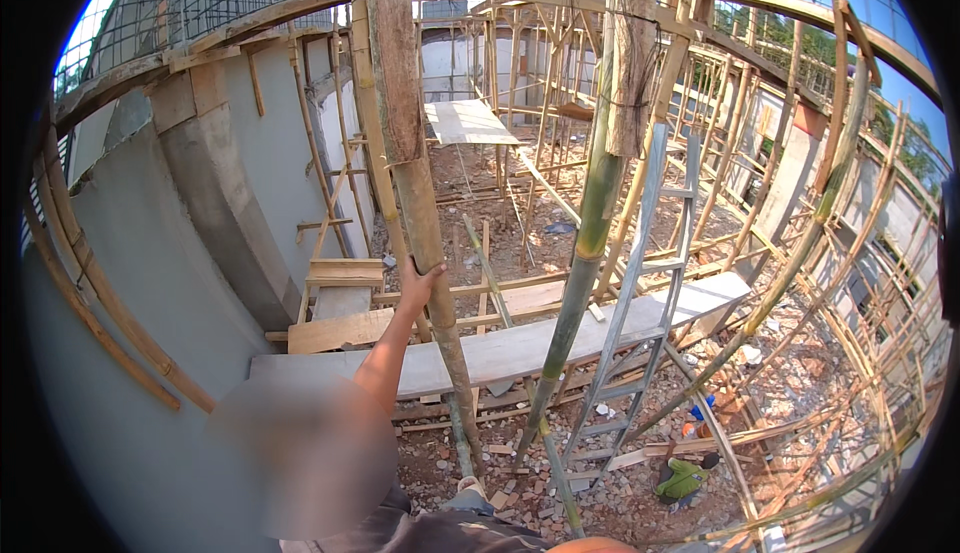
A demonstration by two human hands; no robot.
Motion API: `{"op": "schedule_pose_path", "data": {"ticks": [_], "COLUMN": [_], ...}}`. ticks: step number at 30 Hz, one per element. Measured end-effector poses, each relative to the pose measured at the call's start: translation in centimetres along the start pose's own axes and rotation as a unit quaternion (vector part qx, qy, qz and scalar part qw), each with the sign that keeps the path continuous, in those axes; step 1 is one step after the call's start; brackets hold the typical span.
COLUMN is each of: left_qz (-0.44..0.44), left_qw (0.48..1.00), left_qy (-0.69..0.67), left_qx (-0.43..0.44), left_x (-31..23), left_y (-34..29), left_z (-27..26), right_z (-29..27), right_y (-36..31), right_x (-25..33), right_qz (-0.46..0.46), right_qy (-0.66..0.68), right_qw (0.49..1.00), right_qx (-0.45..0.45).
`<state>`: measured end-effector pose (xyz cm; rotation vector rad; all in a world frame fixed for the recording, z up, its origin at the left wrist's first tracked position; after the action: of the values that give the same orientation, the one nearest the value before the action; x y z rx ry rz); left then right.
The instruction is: The person uses pliers to cut and bend wire, then wraps and twists the wire around bamboo poles to secure them together on a construction site.
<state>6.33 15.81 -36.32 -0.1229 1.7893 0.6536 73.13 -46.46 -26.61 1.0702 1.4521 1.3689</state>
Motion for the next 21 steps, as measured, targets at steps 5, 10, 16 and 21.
{"op": "schedule_pose_path", "data": {"ticks": [5, 10, 16, 21], "left_qz": [0.009, 0.008, 0.018, 0.047], "left_qw": [1.0, 1.0, 0.999, 0.997], "left_qy": [-0.029, -0.02, -0.028, -0.05], "left_qx": [-0.008, -0.022, -0.03, -0.047], "left_x": [-1.1, -1.1, -0.1, 0.3], "left_y": [-0.6, -0.7, -0.3, -0.1], "left_z": [0.1, -0.1, 0.3, 0.6], "right_z": [-0.7, -0.5, -1.0, -1.3], "right_y": [0.7, 0.2, 0.5, 0.2], "right_x": [0.9, 0.8, 0.5, -0.1], "right_qz": [-0.006, -0.012, -0.013, -0.018], "right_qy": [0.018, 0.033, 0.044, 0.049], "right_qw": [0.999, 0.997, 0.995, 0.991], "right_qx": [-0.039, -0.069, -0.093, -0.125]}}
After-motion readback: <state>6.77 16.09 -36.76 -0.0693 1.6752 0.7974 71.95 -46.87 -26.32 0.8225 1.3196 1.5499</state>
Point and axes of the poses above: each hand's wrist, its own y-axis towards the middle knuckle, its own z-axis out of the palm, x = y × z, the point moved 10 cm from there along y, towards the middle knuckle, and after that the axes turned 7 degrees about y, right-handed, at the moved point
